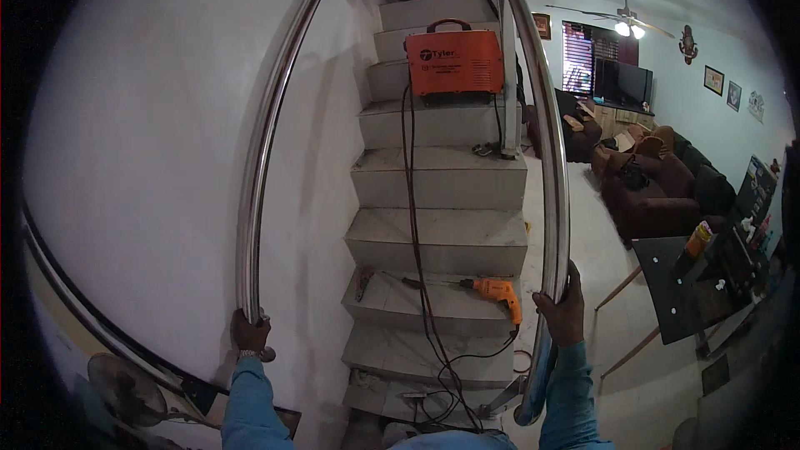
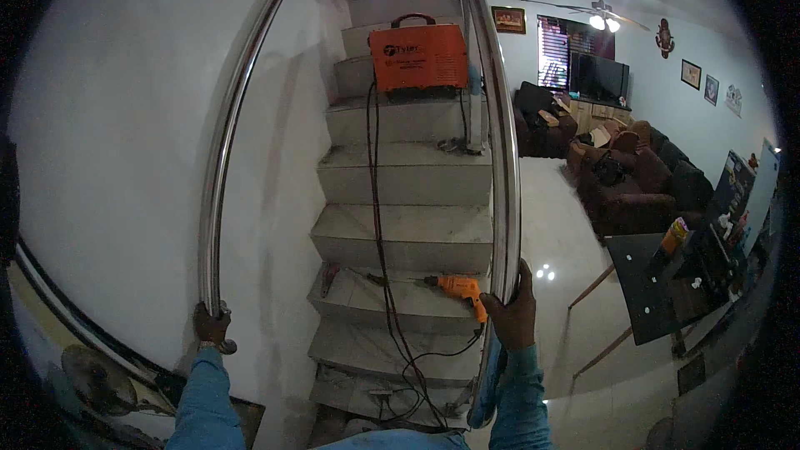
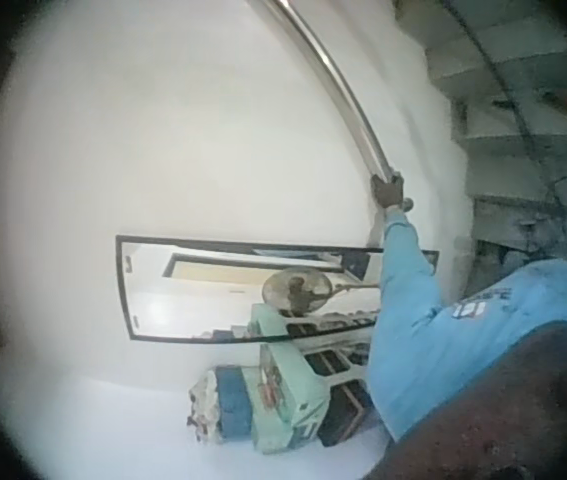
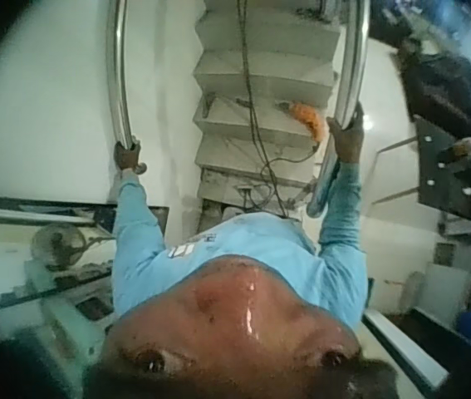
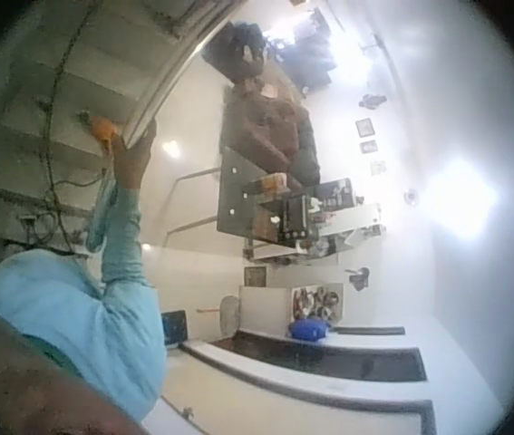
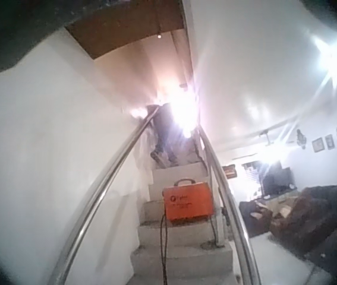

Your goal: Installing a stainless steel handrail on a staircase using a screwdriver and an angle grinder.

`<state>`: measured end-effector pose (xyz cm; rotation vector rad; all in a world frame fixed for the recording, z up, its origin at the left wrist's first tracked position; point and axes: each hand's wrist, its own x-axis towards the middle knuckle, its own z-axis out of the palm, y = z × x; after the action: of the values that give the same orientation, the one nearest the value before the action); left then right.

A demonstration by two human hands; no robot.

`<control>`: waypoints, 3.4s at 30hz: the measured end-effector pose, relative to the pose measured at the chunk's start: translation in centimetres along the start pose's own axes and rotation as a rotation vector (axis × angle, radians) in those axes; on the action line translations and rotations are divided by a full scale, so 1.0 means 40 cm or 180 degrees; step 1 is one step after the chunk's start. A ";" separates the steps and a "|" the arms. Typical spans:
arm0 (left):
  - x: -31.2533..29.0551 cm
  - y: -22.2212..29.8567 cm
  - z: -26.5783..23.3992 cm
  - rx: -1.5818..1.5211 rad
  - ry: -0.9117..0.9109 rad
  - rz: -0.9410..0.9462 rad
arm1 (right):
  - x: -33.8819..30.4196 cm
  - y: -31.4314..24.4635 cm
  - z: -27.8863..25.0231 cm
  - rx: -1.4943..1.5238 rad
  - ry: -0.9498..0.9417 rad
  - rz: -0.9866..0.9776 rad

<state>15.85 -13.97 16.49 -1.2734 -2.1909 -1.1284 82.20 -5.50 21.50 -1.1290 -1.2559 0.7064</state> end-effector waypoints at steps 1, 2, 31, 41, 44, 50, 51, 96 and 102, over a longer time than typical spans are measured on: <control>-0.001 0.011 -0.007 -0.0035 -0.0046 -0.0039 | -0.004 -0.001 -0.001 -0.0071 0.0026 0.0035; -0.004 -0.001 0.001 -0.0035 -0.0049 -0.0038 | -0.008 -0.004 -0.001 -0.0144 0.0052 0.0075; 0.018 -0.241 0.237 0.0430 -0.0787 -0.0488 | -0.067 0.189 0.151 -0.0536 0.0305 0.0169; -0.001 -0.221 0.217 0.0338 -0.0827 -0.0467 | -0.059 0.196 0.153 -0.0448 0.0274 0.0190; 0.013 -0.266 0.198 -0.0064 -0.0707 -0.0538 | -0.058 0.193 0.180 -0.0134 0.0251 0.0075; 0.070 -0.225 0.223 0.0421 -0.0361 -0.0138 | -0.046 0.193 0.163 -0.0396 0.0311 0.0076; 0.066 -0.242 0.228 0.0374 -0.0390 -0.0096 | -0.050 0.190 0.158 -0.0337 0.0381 0.0035; -0.016 -0.018 -0.004 0.0346 0.0108 0.0092 | -0.009 -0.109 -0.052 0.0150 0.0070 0.0210; -0.037 -0.002 -0.038 0.0445 -0.0178 -0.0131 | -0.016 -0.061 -0.049 0.0122 0.0098 -0.0095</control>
<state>16.44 -15.99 16.44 -1.2194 -2.3023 -0.9466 83.55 -7.40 23.67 -1.0838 -1.2260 0.6855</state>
